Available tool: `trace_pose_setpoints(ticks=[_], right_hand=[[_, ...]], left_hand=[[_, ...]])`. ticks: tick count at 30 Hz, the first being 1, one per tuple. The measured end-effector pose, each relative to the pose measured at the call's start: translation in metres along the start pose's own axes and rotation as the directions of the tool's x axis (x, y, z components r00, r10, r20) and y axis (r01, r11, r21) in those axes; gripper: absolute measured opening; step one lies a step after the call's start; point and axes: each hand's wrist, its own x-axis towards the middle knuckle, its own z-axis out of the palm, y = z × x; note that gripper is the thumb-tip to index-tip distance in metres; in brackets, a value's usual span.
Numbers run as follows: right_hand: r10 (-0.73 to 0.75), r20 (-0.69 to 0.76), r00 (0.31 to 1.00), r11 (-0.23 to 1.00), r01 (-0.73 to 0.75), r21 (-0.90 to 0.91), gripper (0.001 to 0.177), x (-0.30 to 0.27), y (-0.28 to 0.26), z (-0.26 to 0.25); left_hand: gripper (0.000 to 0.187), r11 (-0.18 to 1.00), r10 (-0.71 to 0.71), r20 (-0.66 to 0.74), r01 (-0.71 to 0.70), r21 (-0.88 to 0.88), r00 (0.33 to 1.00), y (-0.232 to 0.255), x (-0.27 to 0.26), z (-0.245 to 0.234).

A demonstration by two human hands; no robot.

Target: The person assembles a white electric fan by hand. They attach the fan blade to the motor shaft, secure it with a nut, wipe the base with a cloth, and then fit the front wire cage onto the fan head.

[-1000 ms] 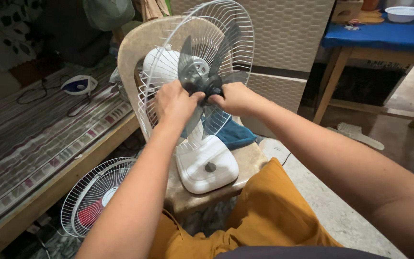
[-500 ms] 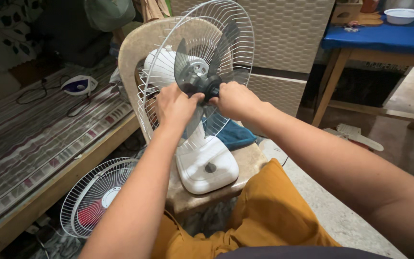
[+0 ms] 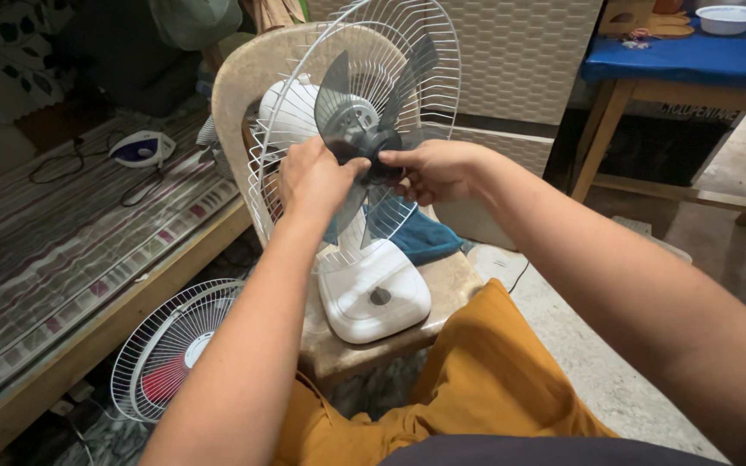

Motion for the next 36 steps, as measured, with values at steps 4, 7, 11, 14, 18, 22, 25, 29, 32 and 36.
trace_pose_setpoints(ticks=[4, 7, 11, 14, 18, 22, 25, 29, 32, 36], right_hand=[[-0.120, -0.072, 0.990, 0.984, 0.109, -0.141, 0.045, 0.000, 0.000, 0.004], [-0.176, -0.170, 0.970, 0.947, 0.119, -0.300, 0.051, -0.003, 0.000, 0.011], [-0.251, -0.242, 0.937, 0.888, 0.123, -0.443, 0.052, -0.007, 0.001, 0.017], [-0.333, -0.274, 0.902, 0.813, 0.127, -0.569, 0.054, -0.001, 0.003, 0.015], [-0.473, -0.225, 0.852, 0.517, 0.061, -0.854, 0.066, 0.016, 0.008, 0.004], [-0.606, -0.156, 0.780, 0.282, 0.027, -0.959, 0.074, 0.028, 0.013, -0.001], [-0.539, -0.195, 0.819, 0.352, 0.009, -0.936, 0.072, 0.024, 0.011, 0.004], [-0.560, -0.163, 0.812, 0.421, 0.109, -0.901, 0.056, 0.000, 0.003, 0.017], [-0.567, -0.258, 0.782, 0.538, 0.115, -0.835, 0.044, -0.017, -0.001, 0.030], [-0.515, -0.463, 0.721, 0.833, 0.294, -0.469, 0.039, -0.023, 0.012, 0.053]], left_hand=[[0.050, 0.999, -0.010, 0.018, 0.011, -0.045, 1.000, 0.004, -0.001, -0.001], [0.044, 0.996, 0.062, -0.017, -0.063, -0.059, 0.998, 0.005, -0.002, -0.002], [0.038, 0.989, 0.120, -0.042, -0.124, -0.087, 0.992, 0.004, -0.003, -0.002], [0.037, 0.986, 0.141, -0.051, -0.145, -0.083, 0.989, 0.003, -0.004, -0.002], [0.034, 0.982, 0.130, -0.056, -0.136, -0.129, 0.990, 0.001, -0.006, 0.000], [0.039, 0.991, 0.097, -0.057, -0.101, -0.087, 0.994, 0.001, -0.004, 0.003], [0.046, 0.996, 0.072, -0.040, -0.074, -0.043, 0.997, -0.001, -0.001, 0.005], [0.055, 0.999, 0.044, -0.013, -0.044, -0.004, 0.999, -0.003, 0.006, 0.004], [0.060, 1.000, 0.021, -0.021, -0.020, 0.006, 1.000, -0.004, 0.004, 0.006], [0.056, 0.998, 0.046, -0.021, -0.046, -0.034, 0.999, -0.006, 0.001, 0.006]])
